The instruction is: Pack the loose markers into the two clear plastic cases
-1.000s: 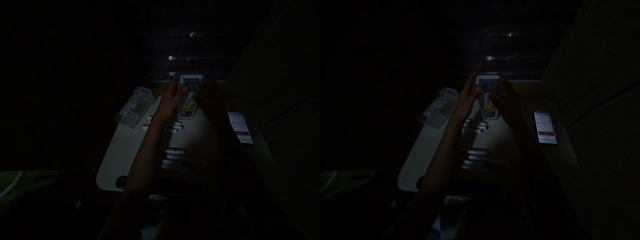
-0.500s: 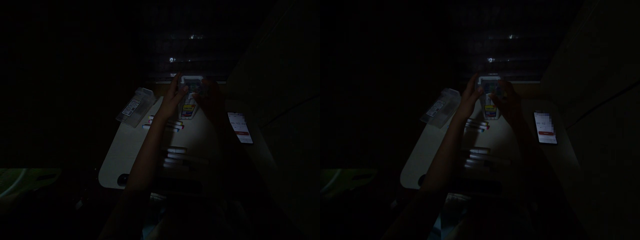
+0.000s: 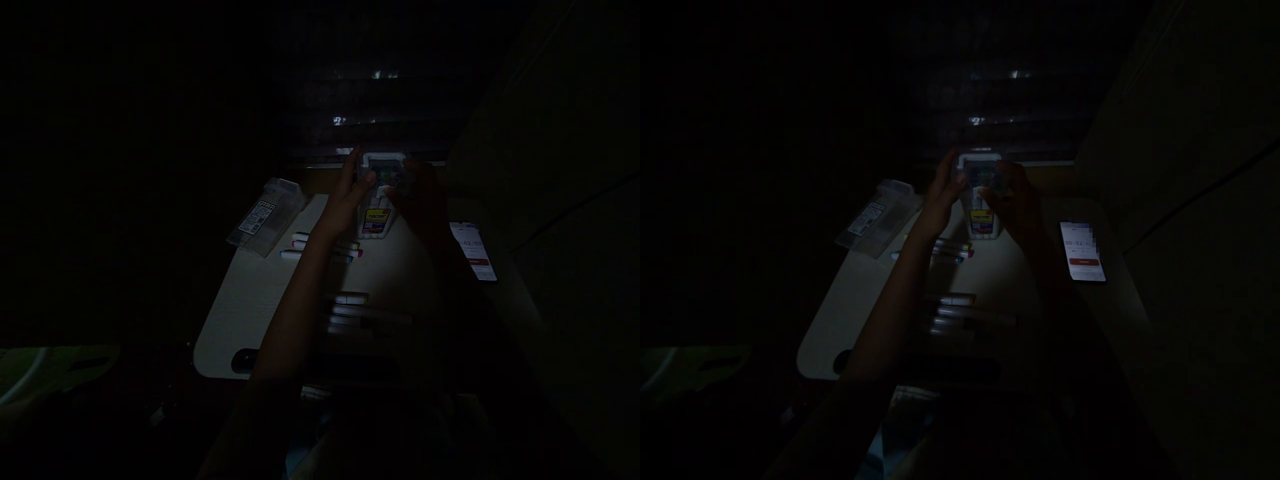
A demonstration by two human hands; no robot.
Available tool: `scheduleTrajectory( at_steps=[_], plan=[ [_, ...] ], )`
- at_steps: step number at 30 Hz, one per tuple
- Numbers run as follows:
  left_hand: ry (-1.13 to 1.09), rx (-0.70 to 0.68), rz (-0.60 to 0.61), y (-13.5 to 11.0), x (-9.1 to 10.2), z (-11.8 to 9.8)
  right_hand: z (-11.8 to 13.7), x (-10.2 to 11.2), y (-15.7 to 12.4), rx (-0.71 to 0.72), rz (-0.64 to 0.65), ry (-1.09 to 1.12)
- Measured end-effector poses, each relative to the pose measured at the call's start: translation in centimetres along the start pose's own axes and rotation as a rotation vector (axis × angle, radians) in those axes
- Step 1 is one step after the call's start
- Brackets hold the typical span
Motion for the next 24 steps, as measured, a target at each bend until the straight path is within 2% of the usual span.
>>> scheduleTrajectory(
  at_steps=[5, 11, 18, 21, 24],
  plan=[
    [-0.055, 0.014, 0.006, 0.1, -0.8, -0.6, -1.3, 0.5, 0.0, 0.025, 0.061, 0.042],
    [-0.057, 0.071, 0.008, -0.2, -0.8, -1.8, -2.9, 0.4, 0.1, 0.088, 0.099, 0.029],
    [0.034, 0.112, 0.007, -0.7, -0.8, -2.9, -2.6, -0.2, -0.3, 0.038, 0.091, 0.058],
    [0.147, 0.123, 0.007, -1.2, 0.3, -2.8, -2.7, -0.5, -0.4, -0.050, 0.117, 0.126],
    [0.321, 0.147, -0.041, -2.2, 3.5, -2.6, -3.1, -0.4, -0.5, -0.093, 0.112, 0.137]
  ],
)
Point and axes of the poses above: each hand's wrist, its own y-axis towards the middle knuckle, its own x-axis out of the back of the hand, z = x × y, the point moved 5 cm from there along y, towards the middle knuckle, and after that the axes turned 8 degrees about y, right-handed, at the moved point
